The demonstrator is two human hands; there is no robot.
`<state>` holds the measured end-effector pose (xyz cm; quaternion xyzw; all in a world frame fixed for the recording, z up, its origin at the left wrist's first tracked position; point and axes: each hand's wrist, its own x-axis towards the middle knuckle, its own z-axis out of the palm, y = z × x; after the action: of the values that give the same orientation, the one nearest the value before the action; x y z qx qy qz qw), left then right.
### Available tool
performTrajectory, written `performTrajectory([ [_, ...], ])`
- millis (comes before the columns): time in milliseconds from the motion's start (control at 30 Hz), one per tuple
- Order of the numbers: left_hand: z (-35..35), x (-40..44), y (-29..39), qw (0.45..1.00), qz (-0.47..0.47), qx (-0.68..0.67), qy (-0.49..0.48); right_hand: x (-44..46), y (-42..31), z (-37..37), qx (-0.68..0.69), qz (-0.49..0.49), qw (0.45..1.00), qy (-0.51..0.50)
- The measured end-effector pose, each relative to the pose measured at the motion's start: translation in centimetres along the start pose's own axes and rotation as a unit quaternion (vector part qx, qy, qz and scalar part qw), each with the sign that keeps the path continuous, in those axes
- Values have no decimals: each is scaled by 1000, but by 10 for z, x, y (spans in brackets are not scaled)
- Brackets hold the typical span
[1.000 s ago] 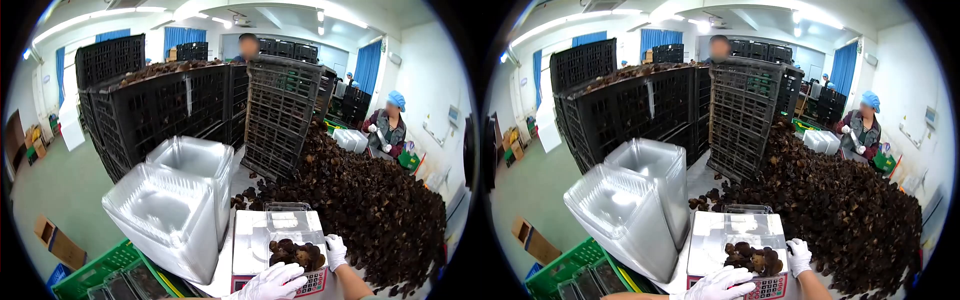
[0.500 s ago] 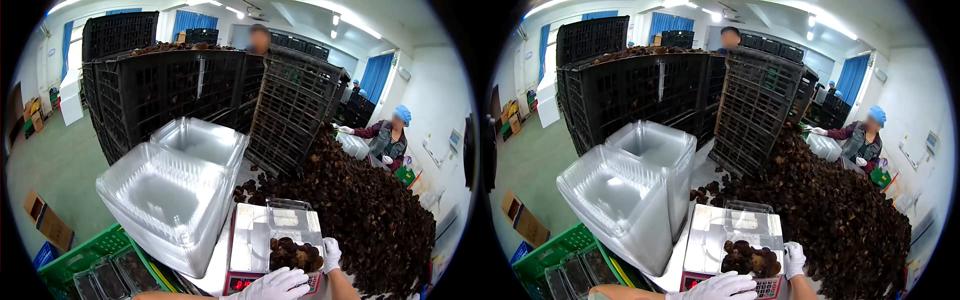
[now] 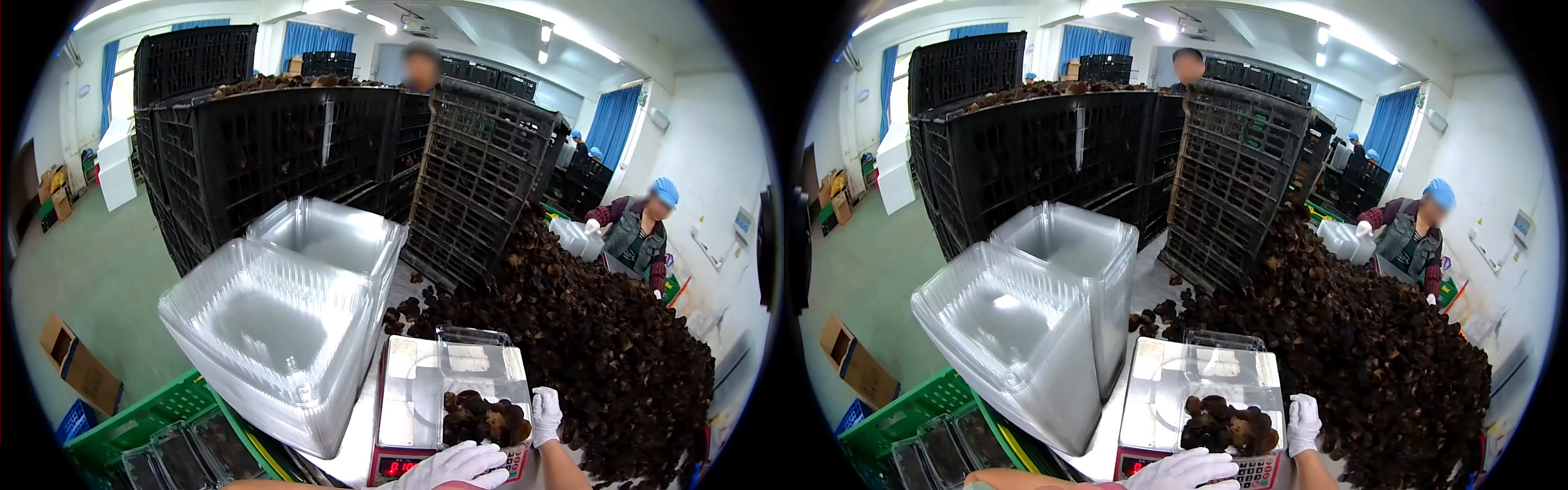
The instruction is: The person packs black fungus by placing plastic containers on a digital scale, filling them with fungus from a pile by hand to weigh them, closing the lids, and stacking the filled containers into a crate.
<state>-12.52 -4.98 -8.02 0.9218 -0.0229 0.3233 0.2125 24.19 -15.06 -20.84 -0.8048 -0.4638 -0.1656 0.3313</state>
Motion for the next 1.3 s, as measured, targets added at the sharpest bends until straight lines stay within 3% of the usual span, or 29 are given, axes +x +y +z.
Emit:
performTrajectory([
  [300,0,2,0,1000,15,10,24,2,-5,3,6,-5,1000,30],
  [567,-2,4,0,998,31,-36,47,-8,11,4,-7,30,1000,-6],
  [767,-14,12,4,996,50,-46,64,10,3,-2,141,190,971,17],
  [833,-15,12,5,996,49,-49,62,14,22,2,142,196,970,28],
  [900,-16,13,6,996,47,-52,60,22,35,5,246,214,943,71],
  [967,-18,15,7,995,49,-57,66,29,21,-20,361,393,845,35],
  [1033,-13,10,6,996,47,-47,63,36,17,-31,449,464,762,57],
  [1133,-10,5,6,998,36,-33,38,29,48,-36,609,475,634,39],
  [1167,-12,6,7,998,35,-36,36,26,48,-39,607,479,634,40],
  [1233,-14,7,7,998,40,-30,43,23,40,-49,701,498,509,52],
  [1300,-25,19,12,997,47,-45,46,11,49,-49,721,475,504,31],
])
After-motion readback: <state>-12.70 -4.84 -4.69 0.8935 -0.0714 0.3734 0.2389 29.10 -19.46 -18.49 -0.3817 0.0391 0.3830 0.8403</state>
